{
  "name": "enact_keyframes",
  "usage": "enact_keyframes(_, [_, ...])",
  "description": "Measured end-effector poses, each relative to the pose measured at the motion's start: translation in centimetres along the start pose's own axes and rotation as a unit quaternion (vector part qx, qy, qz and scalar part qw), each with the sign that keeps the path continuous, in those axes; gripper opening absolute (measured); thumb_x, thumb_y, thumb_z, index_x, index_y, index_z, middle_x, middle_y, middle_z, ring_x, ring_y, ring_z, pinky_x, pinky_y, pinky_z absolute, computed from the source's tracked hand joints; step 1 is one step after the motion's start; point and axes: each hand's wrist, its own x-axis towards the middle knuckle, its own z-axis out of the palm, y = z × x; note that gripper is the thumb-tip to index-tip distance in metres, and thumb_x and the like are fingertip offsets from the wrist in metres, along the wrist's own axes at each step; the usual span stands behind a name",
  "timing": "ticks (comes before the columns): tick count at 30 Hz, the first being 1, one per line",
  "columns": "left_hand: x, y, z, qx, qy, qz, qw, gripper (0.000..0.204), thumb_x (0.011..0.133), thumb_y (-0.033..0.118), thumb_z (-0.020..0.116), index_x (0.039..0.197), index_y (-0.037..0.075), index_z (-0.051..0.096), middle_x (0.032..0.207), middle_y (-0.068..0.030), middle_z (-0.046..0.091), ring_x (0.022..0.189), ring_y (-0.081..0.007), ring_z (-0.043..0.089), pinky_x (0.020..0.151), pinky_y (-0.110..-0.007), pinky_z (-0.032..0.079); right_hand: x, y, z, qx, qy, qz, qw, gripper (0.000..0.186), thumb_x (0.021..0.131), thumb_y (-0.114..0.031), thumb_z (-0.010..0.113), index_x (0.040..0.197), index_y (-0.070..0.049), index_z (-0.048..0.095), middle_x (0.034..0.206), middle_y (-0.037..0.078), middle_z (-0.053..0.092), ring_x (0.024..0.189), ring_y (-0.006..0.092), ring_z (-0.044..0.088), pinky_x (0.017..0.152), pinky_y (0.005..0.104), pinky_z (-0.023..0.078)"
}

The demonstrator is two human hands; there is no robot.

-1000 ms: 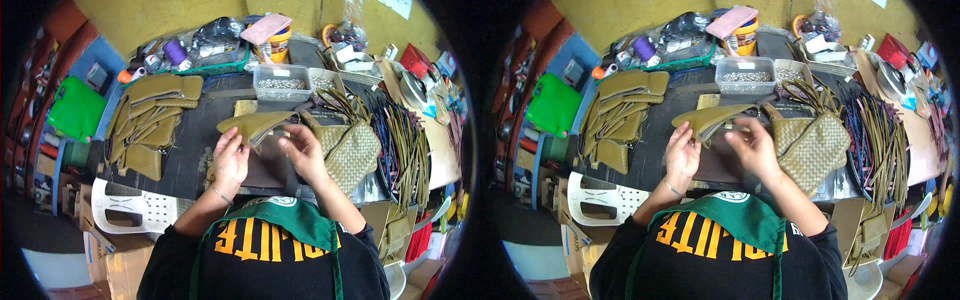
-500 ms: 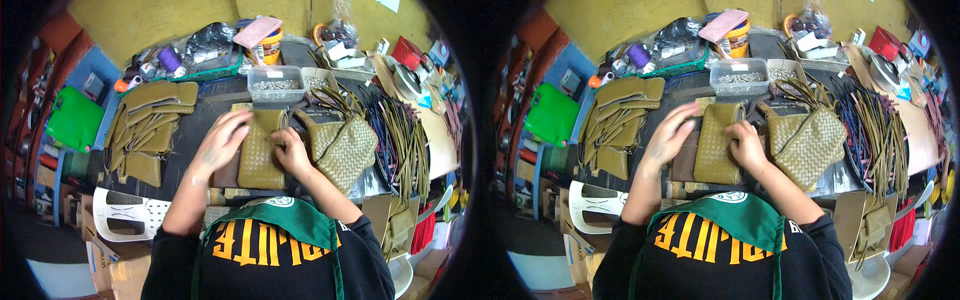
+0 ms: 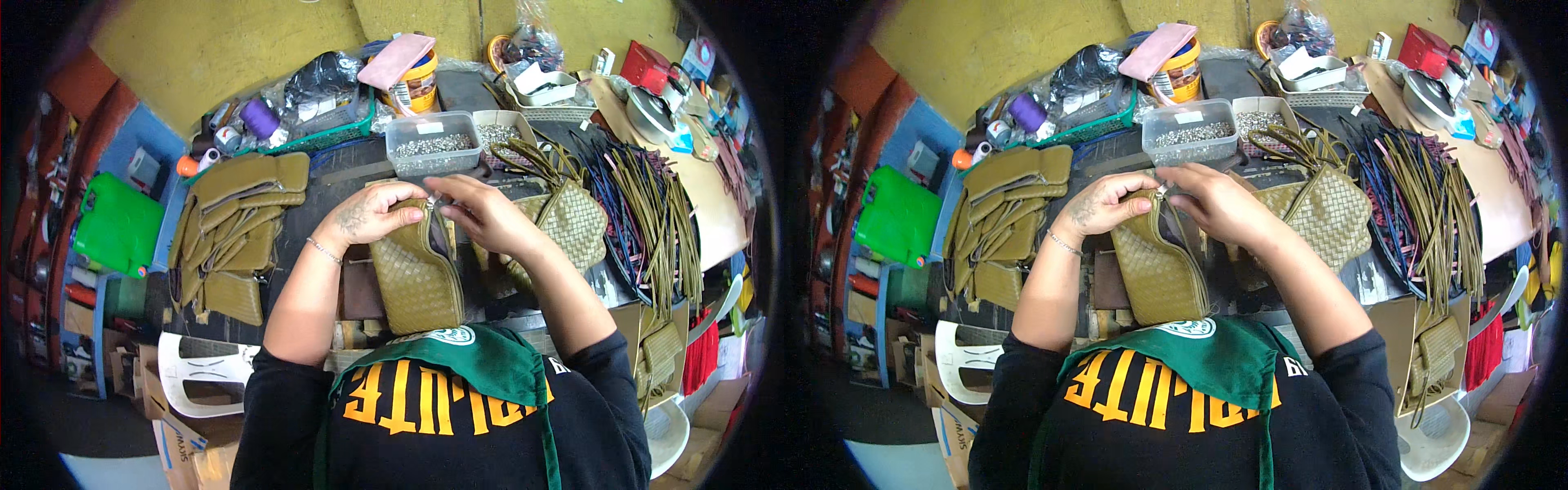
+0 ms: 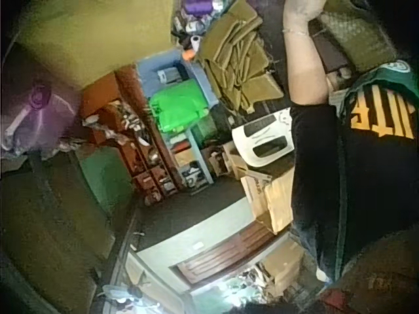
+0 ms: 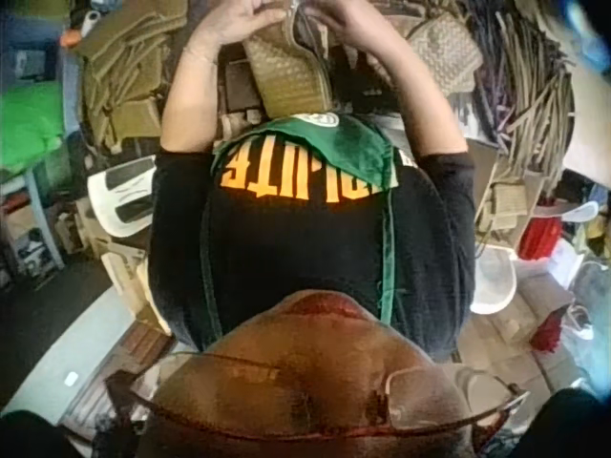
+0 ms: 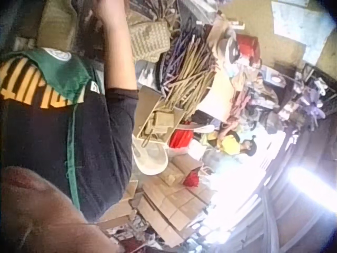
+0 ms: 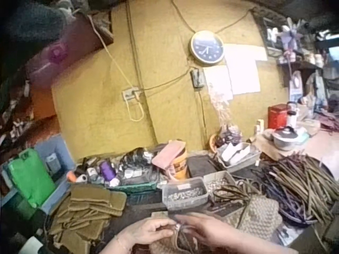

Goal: The person attaches metal hardware to leather straps and fastens them to woven pouches by hand on the workbench.

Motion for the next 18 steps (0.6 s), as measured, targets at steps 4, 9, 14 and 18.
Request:
enact_keyframes(4, [-0.4,0.0,-0.1,-0.012,0.001,-0.03,0.999,0.03,0.083,0.02,0.05,0.105,0.0,0.048,0.096,-0.0067,0.054,0.089,-0.0122,0.048,0.079,-0.025,0.038,0.9,0.4,-0.4,-0.018,-0.009,-0.028,0.999,0.016,0.067,-0.01,0.062,0.081,-0.004,0.059,0.07,0.011,0.051,0.068,0.0291,0.051,0.061,0.0356,0.042])
enact_keyframes(9, [-0.2,1.1,-0.1,-0.002,0.035,0.01,0.999,0.028,0.083,0.02,0.049,0.103,0.001,0.05,0.096,-0.0076,0.055,0.091,-0.0158,0.05,0.079,-0.027,0.038,1.4,0.6,-0.9,-0.136,0.028,-0.153,0.978,0.018,0.058,-0.007,0.061,0.076,-0.009,0.059,0.066,0.005,0.048,0.063,0.024,0.048,0.058,0.0326,0.041])
enact_keyframes(14, [0.0,0.0,-0.7,-0.037,0.044,-0.045,0.997,0.021,0.083,0.021,0.049,0.092,0.002,0.053,0.089,-0.004,0.056,0.086,-0.0121,0.049,0.076,-0.025,0.039,1.0,0.7,0.0,-0.252,0.024,-0.224,0.941,0.02,0.06,-0.013,0.053,0.078,-0.009,0.058,0.071,0.0,0.046,0.071,0.0186,0.045,0.058,0.0292,0.04])
enact_keyframes(18, [-0.6,-3.1,-0.6,-0.101,0.175,-0.041,0.978,0.017,0.083,0.02,0.049,0.089,0.005,0.053,0.083,0.0016,0.052,0.078,-0.0081,0.046,0.073,-0.022,0.037,-0.7,0.4,0.3,-0.242,-0.067,-0.203,0.946,0.024,0.059,-0.012,0.053,0.083,-0.008,0.057,0.073,0.0,0.046,0.073,0.0189,0.044,0.058,0.0291,0.039])
